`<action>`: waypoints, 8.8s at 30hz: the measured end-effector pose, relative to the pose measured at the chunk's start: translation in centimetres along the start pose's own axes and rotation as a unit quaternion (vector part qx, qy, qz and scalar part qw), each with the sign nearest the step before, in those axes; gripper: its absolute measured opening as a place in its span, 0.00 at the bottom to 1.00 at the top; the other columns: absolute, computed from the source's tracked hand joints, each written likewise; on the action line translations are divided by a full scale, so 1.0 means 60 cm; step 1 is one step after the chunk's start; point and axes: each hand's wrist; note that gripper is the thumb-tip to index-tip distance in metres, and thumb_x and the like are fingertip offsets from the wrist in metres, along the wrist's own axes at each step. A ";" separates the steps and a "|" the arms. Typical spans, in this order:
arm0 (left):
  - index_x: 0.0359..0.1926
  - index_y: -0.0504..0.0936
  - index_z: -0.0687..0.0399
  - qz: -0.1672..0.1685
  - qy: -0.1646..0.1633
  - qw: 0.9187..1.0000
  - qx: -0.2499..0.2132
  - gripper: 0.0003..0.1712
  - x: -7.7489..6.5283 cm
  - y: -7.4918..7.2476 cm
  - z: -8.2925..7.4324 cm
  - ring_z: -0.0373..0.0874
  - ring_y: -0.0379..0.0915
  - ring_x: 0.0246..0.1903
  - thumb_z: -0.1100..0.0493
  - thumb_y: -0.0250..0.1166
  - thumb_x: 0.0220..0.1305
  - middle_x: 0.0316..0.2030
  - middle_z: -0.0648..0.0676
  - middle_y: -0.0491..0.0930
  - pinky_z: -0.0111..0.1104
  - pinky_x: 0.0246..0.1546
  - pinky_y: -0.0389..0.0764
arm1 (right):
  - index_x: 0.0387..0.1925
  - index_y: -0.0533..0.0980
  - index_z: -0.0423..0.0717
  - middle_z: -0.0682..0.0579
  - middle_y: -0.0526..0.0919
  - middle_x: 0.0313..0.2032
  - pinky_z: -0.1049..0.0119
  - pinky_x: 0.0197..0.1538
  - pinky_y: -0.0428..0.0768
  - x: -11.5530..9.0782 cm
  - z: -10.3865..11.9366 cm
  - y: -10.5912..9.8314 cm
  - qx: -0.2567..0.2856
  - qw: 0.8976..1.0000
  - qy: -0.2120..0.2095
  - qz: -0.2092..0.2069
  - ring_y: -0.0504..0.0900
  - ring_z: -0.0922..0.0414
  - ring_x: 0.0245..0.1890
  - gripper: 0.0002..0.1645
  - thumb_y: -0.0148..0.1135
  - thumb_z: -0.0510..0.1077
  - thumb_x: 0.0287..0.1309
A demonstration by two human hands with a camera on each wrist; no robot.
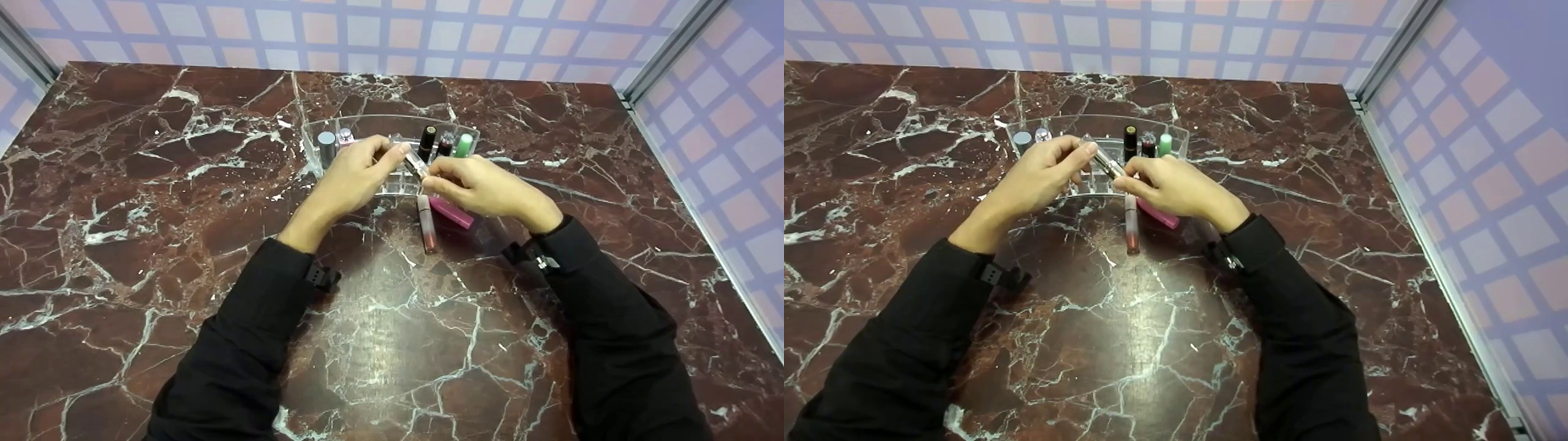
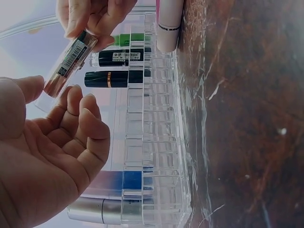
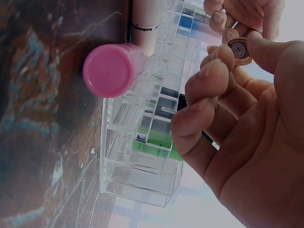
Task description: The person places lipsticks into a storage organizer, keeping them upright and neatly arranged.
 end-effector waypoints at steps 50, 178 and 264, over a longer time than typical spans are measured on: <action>0.48 0.82 0.50 -0.012 0.031 0.999 0.020 0.23 0.003 0.004 -0.001 0.41 0.66 0.29 0.38 0.55 0.75 0.32 0.50 0.75 0.33 0.33 0.71 | 0.40 0.76 0.43 0.49 0.80 0.24 0.63 0.24 0.77 0.002 0.017 0.012 0.013 0.998 0.003 0.068 0.75 0.60 0.15 0.24 0.46 0.59 0.78; 0.56 0.80 0.56 -0.193 0.109 0.937 0.272 0.21 0.008 -0.030 0.020 0.50 0.67 0.56 0.48 0.62 0.72 0.50 0.54 0.85 0.54 0.63 0.50 | 0.39 0.87 0.46 0.49 0.89 0.38 0.57 0.37 0.84 -0.011 -0.010 -0.013 -0.157 0.987 0.042 0.016 0.85 0.56 0.28 0.06 0.72 0.42 0.60; 0.67 0.70 0.57 -0.205 0.088 0.920 0.322 0.27 0.002 -0.029 0.020 0.58 0.64 0.58 0.55 0.64 0.71 0.61 0.64 0.67 0.49 0.57 0.68 | 0.39 0.87 0.46 0.49 0.89 0.38 0.55 0.41 0.84 -0.009 -0.014 -0.010 -0.154 0.987 0.043 0.013 0.86 0.54 0.30 0.06 0.72 0.42 0.61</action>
Point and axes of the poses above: each hand's wrist, its own x-axis towards the middle knuckle, its own y-axis out of the palm, z = x × y
